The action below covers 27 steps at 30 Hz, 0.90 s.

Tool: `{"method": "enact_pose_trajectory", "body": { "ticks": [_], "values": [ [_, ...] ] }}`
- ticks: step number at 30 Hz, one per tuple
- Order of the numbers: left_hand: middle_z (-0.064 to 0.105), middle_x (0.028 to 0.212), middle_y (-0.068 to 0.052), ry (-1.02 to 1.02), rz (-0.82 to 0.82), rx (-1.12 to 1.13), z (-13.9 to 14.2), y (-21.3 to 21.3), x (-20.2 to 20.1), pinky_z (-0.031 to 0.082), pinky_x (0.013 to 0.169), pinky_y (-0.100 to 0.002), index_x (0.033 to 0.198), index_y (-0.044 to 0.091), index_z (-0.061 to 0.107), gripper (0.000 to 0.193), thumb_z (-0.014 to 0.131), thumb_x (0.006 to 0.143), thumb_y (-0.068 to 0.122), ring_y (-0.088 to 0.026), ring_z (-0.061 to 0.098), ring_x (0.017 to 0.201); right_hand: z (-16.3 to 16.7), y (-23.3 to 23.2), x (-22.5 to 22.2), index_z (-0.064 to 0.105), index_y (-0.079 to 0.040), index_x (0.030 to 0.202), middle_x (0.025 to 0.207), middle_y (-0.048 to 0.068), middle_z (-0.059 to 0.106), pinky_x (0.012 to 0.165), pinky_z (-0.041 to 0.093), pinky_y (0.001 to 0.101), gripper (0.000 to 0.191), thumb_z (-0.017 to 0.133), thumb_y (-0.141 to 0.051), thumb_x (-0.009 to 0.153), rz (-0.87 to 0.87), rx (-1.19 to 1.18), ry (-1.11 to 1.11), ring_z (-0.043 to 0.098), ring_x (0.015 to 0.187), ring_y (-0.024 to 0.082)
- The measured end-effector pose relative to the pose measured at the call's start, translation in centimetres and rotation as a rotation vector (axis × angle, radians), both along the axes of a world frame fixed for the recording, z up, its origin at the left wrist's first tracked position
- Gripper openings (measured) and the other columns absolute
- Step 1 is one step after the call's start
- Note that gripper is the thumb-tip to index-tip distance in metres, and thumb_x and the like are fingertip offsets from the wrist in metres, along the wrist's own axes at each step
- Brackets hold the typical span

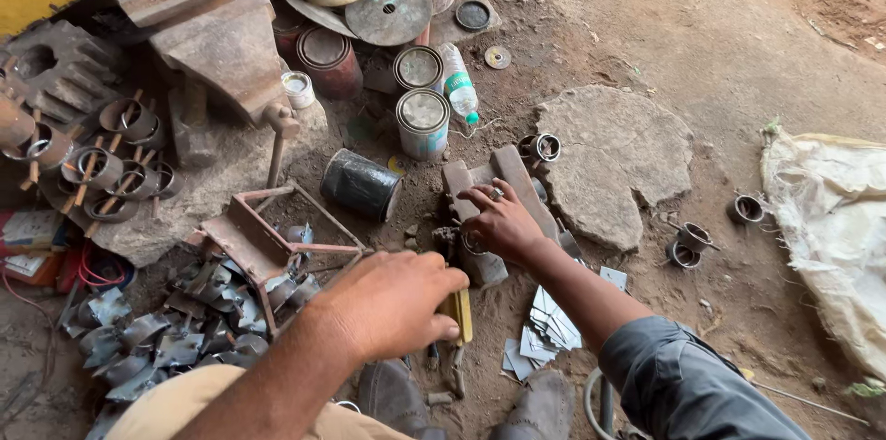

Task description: The person sits on the ground in a workshop and welds a metal ring to a metal rod using a handheld welding tool. They place the assembly on a metal block, apply the weld, and then inspect the finished piece.

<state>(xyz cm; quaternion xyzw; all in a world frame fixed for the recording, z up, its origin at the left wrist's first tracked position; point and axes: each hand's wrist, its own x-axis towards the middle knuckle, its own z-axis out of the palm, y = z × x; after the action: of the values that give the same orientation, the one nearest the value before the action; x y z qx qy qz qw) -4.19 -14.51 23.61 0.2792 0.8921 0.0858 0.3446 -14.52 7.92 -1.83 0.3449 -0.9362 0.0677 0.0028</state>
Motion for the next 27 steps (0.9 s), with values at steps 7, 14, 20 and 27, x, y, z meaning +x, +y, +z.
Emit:
{"method": "enact_pose_trajectory", "body": {
  "ticks": [7, 14, 20, 27],
  "values": [
    [0.06, 0.128, -0.009, -0.023, -0.035, 0.017, -0.7, -0.6, 0.2, 0.044, 0.108, -0.045, 0.128, 0.017, 0.059, 0.046, 0.07, 0.089, 0.039, -0.027, 0.055, 0.128, 0.5, -0.9, -0.6, 0.08, -0.025, 0.084, 0.14, -0.002, 0.059, 0.127, 0.017, 0.0546, 0.014, 0.069, -0.03, 0.09, 0.123, 0.149, 0.042, 0.049, 0.136, 0.017],
    [0.061, 0.127, -0.007, -0.034, 0.007, 0.034, -0.2, -1.1, 1.4, 0.045, 0.107, -0.045, 0.128, 0.021, 0.061, 0.047, 0.072, 0.086, 0.038, -0.027, 0.057, 0.127, 2.5, 1.6, 1.4, 0.081, -0.023, 0.083, 0.132, 0.004, 0.061, 0.119, 0.022, 0.0552, 0.01, 0.074, -0.03, 0.085, -0.046, -0.04, 0.014, 0.051, 0.134, 0.024],
    [0.063, 0.126, -0.006, 0.018, -0.039, 0.085, 0.1, -0.9, 4.0, 0.047, 0.105, -0.044, 0.132, 0.022, 0.06, 0.052, 0.073, 0.085, 0.038, -0.028, 0.059, 0.123, 4.1, 7.4, 4.3, 0.08, -0.022, 0.092, 0.133, 0.002, 0.064, 0.11, 0.04, 0.0519, 0.007, 0.077, -0.028, 0.09, -0.398, -0.191, -0.044, 0.052, 0.134, 0.024],
    [0.064, 0.126, -0.005, -0.008, 0.007, 0.052, 0.9, -0.7, 7.0, 0.047, 0.106, -0.043, 0.132, 0.023, 0.061, 0.05, 0.072, 0.086, 0.039, -0.025, 0.06, 0.124, 4.1, 6.4, 7.1, 0.08, -0.029, 0.097, 0.144, 0.003, 0.058, 0.108, 0.044, 0.0505, 0.009, 0.076, -0.029, 0.089, -0.43, -0.266, -0.093, 0.056, 0.125, 0.029]
  ]
}}
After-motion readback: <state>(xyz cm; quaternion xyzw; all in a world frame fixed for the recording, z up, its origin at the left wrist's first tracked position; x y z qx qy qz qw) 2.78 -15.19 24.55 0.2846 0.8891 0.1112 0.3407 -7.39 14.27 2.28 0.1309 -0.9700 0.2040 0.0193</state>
